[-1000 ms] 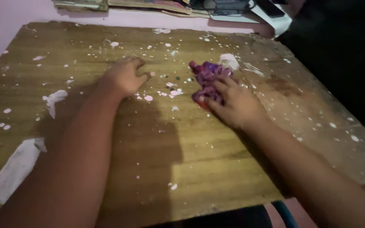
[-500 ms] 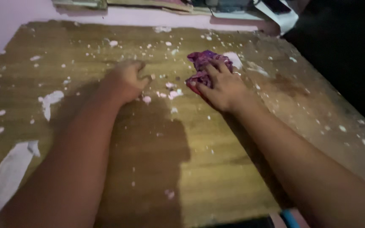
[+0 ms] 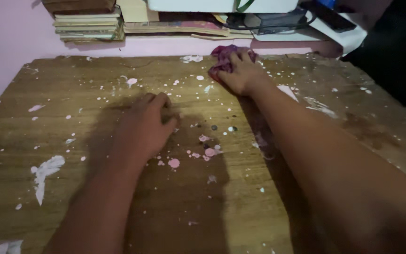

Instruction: The person wipes the surface of a wooden table using a cloth, moving it across different areas to clean off white and brown residue.

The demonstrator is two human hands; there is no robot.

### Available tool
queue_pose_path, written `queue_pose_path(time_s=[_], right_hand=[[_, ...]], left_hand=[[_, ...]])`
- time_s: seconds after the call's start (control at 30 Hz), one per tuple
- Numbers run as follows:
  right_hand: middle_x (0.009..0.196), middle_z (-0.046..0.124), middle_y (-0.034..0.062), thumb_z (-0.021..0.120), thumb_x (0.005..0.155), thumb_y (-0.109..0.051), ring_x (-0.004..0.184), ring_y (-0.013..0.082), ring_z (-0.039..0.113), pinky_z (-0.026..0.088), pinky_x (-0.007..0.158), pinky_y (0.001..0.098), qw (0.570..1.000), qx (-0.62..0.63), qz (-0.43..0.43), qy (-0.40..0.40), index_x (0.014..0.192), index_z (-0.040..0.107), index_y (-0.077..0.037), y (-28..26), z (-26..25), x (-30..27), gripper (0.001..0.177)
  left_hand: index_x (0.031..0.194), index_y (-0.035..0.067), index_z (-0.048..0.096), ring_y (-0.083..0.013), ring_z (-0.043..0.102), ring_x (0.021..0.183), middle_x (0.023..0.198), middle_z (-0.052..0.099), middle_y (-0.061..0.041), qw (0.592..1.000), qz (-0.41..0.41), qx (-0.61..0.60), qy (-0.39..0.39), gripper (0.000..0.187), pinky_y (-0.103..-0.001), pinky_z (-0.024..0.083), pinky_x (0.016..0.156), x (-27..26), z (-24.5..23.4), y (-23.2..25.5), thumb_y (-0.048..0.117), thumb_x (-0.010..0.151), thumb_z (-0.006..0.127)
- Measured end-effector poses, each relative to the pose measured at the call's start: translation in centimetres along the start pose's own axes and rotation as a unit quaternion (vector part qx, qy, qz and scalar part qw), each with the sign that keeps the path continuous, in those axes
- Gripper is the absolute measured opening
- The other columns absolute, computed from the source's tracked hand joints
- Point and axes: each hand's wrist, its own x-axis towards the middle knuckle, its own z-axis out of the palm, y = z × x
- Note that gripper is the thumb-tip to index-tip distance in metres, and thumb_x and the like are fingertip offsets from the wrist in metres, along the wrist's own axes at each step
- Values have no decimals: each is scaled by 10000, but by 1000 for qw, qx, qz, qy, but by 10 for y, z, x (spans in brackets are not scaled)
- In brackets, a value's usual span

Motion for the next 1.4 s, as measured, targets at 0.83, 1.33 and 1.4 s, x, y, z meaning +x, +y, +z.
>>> queue_pose_path(time_s=[0.83,1.33,1.4], right_hand=[[1558,365,201,448,926,-664,1253,462,553,487,1043,564,998,-5,-38,-52,1534,353,-160,-67,-77,-302,796],[1598,338,186,446,987,-585,1435,450,414,417,1107,518,989,-60,-133,-12,1504,411,-146,-54,-47,-205,679],[1638,248,177,402,954,-661,1401,434,416,372,1146,521,997,-23,11,-73,1604,255,-160,-60,-39,-160,833]], left_hand=[[1370,115,576,-296,492,1358,1462,513,-130,999,10,20,-26,595,-521,346,1150,-14,5,-5,540,954,597],[1270,96,663,-324,561,1286,1362,610,-133,998,18,-50,17,474,-475,411,1136,-13,7,-13,381,893,700],[1228,82,669,-325,554,1251,1315,609,-138,998,28,-51,26,462,-505,397,1097,-10,6,-12,370,873,738]])
